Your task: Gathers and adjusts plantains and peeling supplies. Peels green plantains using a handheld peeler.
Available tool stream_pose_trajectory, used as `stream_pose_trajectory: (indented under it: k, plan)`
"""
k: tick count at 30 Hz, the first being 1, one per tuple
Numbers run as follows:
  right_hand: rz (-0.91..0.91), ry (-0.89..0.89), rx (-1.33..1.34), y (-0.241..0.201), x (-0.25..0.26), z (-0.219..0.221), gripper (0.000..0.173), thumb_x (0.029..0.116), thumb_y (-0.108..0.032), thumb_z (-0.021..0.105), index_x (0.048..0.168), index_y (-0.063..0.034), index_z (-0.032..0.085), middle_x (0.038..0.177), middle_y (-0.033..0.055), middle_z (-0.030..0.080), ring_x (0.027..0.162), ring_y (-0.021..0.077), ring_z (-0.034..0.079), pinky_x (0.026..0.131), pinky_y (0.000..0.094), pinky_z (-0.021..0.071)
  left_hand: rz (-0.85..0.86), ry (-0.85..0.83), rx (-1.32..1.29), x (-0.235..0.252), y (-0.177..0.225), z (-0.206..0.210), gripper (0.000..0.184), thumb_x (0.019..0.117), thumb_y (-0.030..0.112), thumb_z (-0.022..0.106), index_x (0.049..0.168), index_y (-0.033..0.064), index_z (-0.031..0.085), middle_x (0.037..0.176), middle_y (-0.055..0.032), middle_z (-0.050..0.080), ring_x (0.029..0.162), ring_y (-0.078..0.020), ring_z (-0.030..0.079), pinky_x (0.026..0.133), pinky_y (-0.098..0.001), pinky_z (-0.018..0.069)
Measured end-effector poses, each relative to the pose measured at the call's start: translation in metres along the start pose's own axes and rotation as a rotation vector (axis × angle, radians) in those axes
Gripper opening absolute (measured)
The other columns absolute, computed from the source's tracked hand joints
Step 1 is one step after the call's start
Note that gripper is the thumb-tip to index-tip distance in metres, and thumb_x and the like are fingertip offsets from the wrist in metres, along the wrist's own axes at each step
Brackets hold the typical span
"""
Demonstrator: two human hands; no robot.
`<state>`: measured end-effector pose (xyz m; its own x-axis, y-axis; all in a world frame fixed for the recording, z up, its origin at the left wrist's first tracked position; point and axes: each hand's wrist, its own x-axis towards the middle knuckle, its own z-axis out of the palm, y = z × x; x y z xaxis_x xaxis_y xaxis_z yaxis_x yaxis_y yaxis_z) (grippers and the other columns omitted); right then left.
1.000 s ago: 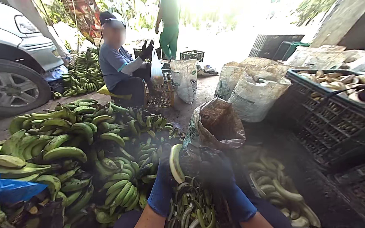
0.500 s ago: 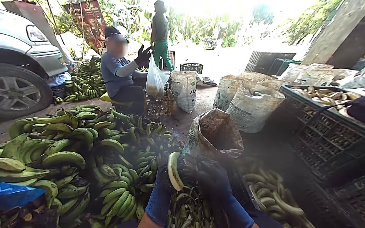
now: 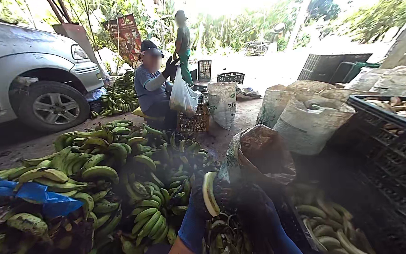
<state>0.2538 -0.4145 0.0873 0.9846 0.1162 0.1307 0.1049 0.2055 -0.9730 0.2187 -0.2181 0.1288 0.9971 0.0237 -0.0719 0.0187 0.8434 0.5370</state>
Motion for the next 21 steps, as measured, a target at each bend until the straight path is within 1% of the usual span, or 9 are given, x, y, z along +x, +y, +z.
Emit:
stream_pose_trajectory:
  k: [3,6,10,12,14,16,17,19,21]
  plan:
    - [0.017,-0.036,0.118,0.009,0.006,-0.009,0.045,0.1073,-0.034,0.042,0.136,-0.0035,0.059,0.110,0.0139,0.071,0.090,0.0218,0.071,0.077,0.0371,0.0618,0.011,-0.020,-0.007,0.004,-0.004,-0.004,0.059,0.1103,0.047,0.022,0.105,0.0065,0.065,0.080,-0.0103,0.068,0.065,-0.0169,0.068,0.056,-0.0302,0.0591]
    - [0.108,-0.108,0.217,0.010,0.005,-0.008,0.046,0.1070,-0.037,0.042,0.138,-0.0068,0.057,0.108,0.0126,0.071,0.084,0.0196,0.070,0.071,0.0343,0.0610,0.036,0.024,0.003,0.001,-0.005,-0.005,0.056,0.1108,0.045,0.024,0.108,0.0061,0.064,0.082,-0.0116,0.068,0.067,-0.0183,0.068,0.057,-0.0319,0.0594]
    - [0.175,-0.203,0.241,0.020,0.004,-0.009,0.050,0.1065,-0.042,0.042,0.135,-0.0046,0.059,0.109,0.0145,0.071,0.090,0.0231,0.070,0.076,0.0391,0.0608,0.031,-0.022,-0.004,0.004,-0.009,-0.013,0.057,0.1100,0.048,0.025,0.108,0.0071,0.064,0.084,-0.0108,0.068,0.068,-0.0182,0.068,0.059,-0.0328,0.0597]
    - [0.057,-0.195,0.123,0.016,0.000,-0.011,0.057,0.1008,-0.051,0.055,0.132,-0.0038,0.061,0.108,0.0130,0.072,0.092,0.0233,0.071,0.081,0.0402,0.0619,0.061,-0.073,-0.010,0.006,-0.009,-0.015,0.053,0.1103,0.043,0.026,0.105,0.0073,0.065,0.083,-0.0095,0.068,0.069,-0.0169,0.067,0.060,-0.0319,0.0596]
    - [-0.096,-0.152,0.030,0.000,-0.003,-0.011,0.057,0.0989,-0.051,0.060,0.130,-0.0035,0.062,0.105,0.0081,0.073,0.091,0.0183,0.071,0.081,0.0373,0.0620,0.129,-0.041,0.084,0.005,-0.007,-0.012,0.050,0.1116,0.037,0.025,0.107,0.0058,0.064,0.083,-0.0091,0.068,0.069,-0.0155,0.067,0.061,-0.0307,0.0597]
    - [-0.215,-0.111,-0.075,-0.016,-0.005,-0.010,0.041,0.1022,-0.036,0.059,0.128,-0.0044,0.063,0.106,0.0018,0.072,0.092,0.0107,0.070,0.083,0.0315,0.0610,0.181,-0.004,0.197,0.001,-0.005,-0.015,0.046,0.1120,0.032,0.024,0.111,0.0071,0.062,0.086,-0.0067,0.068,0.073,-0.0129,0.067,0.066,-0.0293,0.0591]
    - [-0.245,-0.093,-0.169,-0.021,-0.007,-0.009,0.034,0.1019,-0.028,0.058,0.127,-0.0050,0.062,0.109,-0.0006,0.070,0.095,0.0066,0.068,0.085,0.0284,0.0594,0.160,0.002,0.197,-0.003,-0.005,-0.015,0.047,0.1116,0.035,0.024,0.111,0.0096,0.064,0.085,-0.0050,0.069,0.071,-0.0113,0.066,0.064,-0.0277,0.0589]
    - [-0.310,-0.086,-0.381,-0.014,-0.009,-0.013,0.038,0.1002,-0.032,0.060,0.128,-0.0059,0.066,0.123,0.0033,0.066,0.110,0.0077,0.063,0.096,0.0313,0.0554,0.054,0.006,0.174,-0.010,-0.006,-0.018,0.052,0.1096,0.048,0.025,0.114,0.0150,0.065,0.085,-0.0019,0.068,0.067,-0.0081,0.064,0.058,-0.0230,0.0558]
    - [-0.468,-0.111,-0.613,0.000,-0.007,-0.011,0.050,0.1010,-0.048,0.056,0.128,-0.0070,0.068,0.134,0.0147,0.062,0.125,0.0228,0.058,0.106,0.0464,0.0470,0.040,0.013,0.263,-0.017,-0.009,-0.023,0.053,0.1075,0.057,0.027,0.118,0.0193,0.062,0.088,0.0004,0.063,0.068,-0.0066,0.059,0.058,-0.0217,0.0521]
